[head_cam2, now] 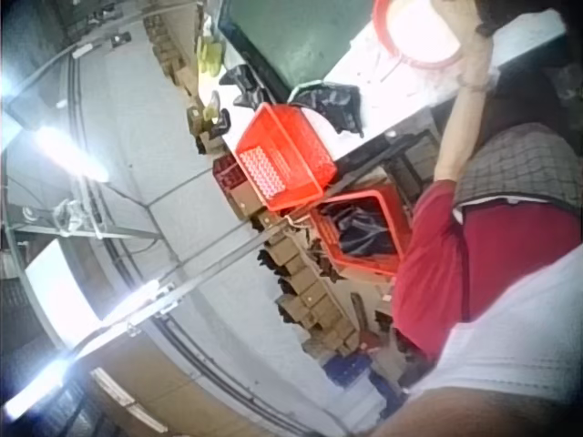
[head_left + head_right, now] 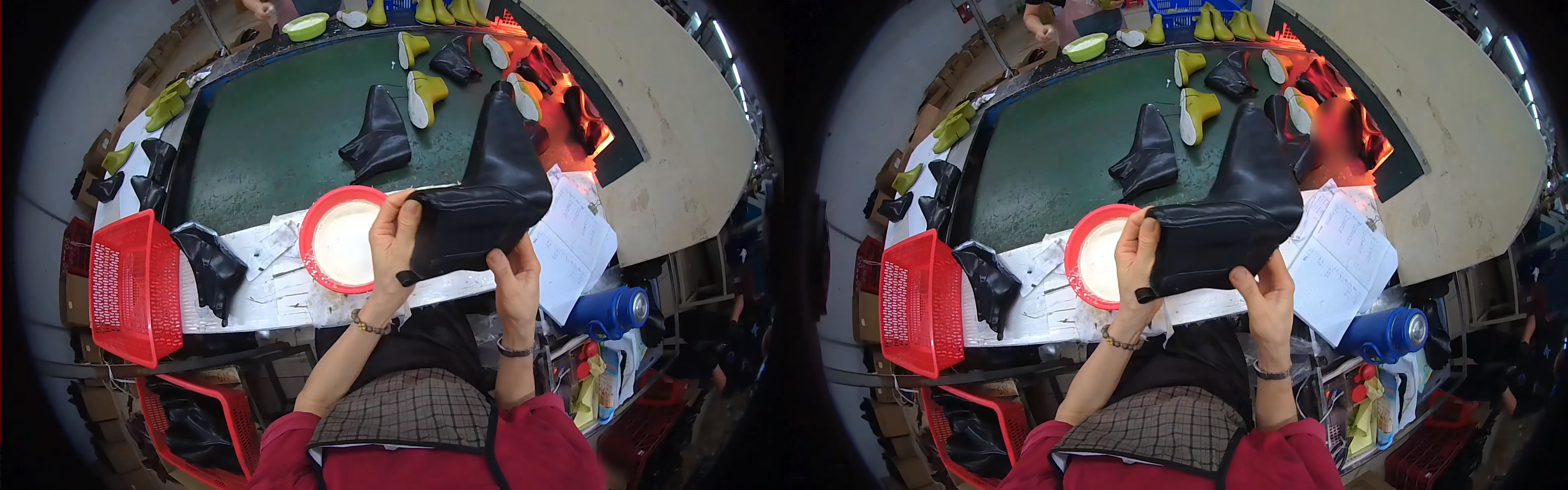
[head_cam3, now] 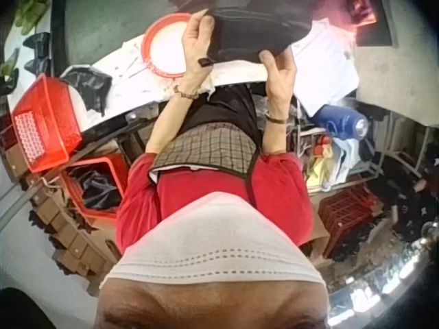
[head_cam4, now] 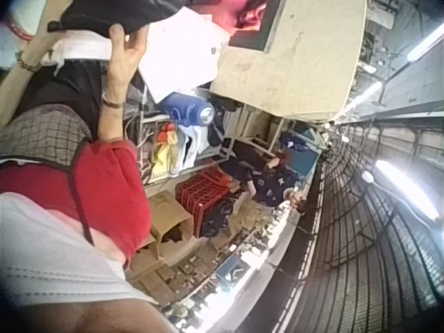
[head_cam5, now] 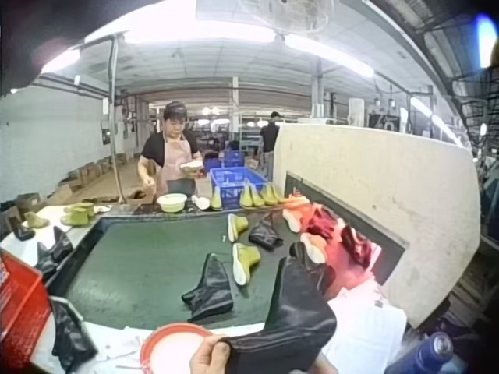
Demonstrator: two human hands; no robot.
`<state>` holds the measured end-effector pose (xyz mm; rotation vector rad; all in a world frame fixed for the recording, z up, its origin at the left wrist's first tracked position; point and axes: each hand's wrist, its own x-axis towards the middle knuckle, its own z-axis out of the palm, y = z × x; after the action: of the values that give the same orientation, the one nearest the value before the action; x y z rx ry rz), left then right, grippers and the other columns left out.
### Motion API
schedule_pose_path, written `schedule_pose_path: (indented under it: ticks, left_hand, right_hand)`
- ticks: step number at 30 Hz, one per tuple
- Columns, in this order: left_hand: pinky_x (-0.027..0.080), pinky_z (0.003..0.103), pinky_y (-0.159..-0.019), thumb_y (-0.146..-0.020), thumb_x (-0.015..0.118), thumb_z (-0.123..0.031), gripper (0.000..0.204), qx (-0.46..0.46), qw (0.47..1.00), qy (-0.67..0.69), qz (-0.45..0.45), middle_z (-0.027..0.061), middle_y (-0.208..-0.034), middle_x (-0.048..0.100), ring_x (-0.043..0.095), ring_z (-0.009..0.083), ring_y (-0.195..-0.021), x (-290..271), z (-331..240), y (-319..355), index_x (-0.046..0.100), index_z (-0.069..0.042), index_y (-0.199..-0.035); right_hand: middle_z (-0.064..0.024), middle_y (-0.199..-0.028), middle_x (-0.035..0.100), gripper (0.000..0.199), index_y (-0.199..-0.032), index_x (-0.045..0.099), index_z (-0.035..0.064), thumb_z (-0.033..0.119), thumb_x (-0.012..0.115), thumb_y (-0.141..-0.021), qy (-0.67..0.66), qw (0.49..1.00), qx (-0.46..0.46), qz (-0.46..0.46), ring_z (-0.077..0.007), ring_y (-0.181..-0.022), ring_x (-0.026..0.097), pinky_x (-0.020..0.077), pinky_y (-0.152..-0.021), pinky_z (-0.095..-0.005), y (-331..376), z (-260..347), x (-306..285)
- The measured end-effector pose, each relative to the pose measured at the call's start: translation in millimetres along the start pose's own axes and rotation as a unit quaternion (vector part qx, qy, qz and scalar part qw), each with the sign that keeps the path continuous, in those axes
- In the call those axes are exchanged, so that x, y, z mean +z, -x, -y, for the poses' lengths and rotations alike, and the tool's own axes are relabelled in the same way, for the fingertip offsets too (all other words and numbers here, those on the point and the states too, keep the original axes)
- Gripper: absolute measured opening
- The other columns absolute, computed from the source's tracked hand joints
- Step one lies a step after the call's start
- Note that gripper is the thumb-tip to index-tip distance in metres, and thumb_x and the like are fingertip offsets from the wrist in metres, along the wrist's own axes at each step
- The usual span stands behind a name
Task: The person applies a white adhesive substance to the edges of black boot uppers using a small brush. They dip the brush into a red bowl of adhesive and carefully coat the seams of the boot parts, then place the treated items into a red basket. The process is repeated for multiple boot units.
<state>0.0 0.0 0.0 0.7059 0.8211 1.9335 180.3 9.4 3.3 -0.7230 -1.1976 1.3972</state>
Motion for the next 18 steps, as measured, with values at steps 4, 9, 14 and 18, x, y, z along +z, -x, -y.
schedule_pose_path:
  ticks: [4,9,14,18]
  left_hand:
    - [0.050,0.022,-0.086,-0.106,0.061,-0.019,0.027,-0.019,0.999,-0.039,0.018,0.0009,-0.108,0.069,0.061,0.0048,-0.096,-15,-15,5,0.062,-0.001,-0.126]
    - [0.051,0.026,-0.092,-0.106,0.057,-0.010,0.031,-0.078,0.993,-0.062,0.060,0.0071,-0.116,0.070,0.065,0.0105,-0.104,-25,-13,18,0.057,0.003,-0.134]
    - [0.052,0.025,-0.089,-0.107,0.056,-0.010,0.026,-0.142,0.980,-0.101,0.090,0.0079,-0.113,0.073,0.065,0.0086,-0.100,-33,1,26,0.064,0.005,-0.127]
    - [0.052,0.025,-0.090,-0.106,0.056,-0.008,0.026,-0.112,0.989,-0.072,0.057,0.0080,-0.110,0.074,0.066,0.0101,-0.098,-26,3,29,0.066,0.006,-0.126]
  right_hand:
    - [-0.0068,-0.125,0.067,0.042,-0.134,0.060,-0.0014,0.003,0.072,-0.094,-0.066,0.998,0.007,-0.006,-0.0146,-0.115,0.061,0.0458,-0.103,-0.0310,-2,-2,5]
    - [-0.0052,-0.120,0.069,0.040,-0.132,0.062,-0.0015,0.002,0.073,-0.093,-0.044,0.999,-0.010,-0.024,-0.0130,-0.111,0.061,0.0467,-0.100,-0.0293,-1,1,10]
    - [-0.0057,-0.121,0.068,0.038,-0.132,0.063,-0.0016,0.003,0.071,-0.095,-0.002,0.999,-0.011,-0.032,-0.0136,-0.112,0.061,0.0456,-0.101,-0.0290,1,6,4]
    - [-0.0093,-0.137,0.060,0.055,-0.143,0.051,-0.0037,0.000,0.071,-0.092,0.085,0.995,-0.040,-0.042,-0.0165,-0.120,0.058,0.0459,-0.102,-0.0307,2,7,0]
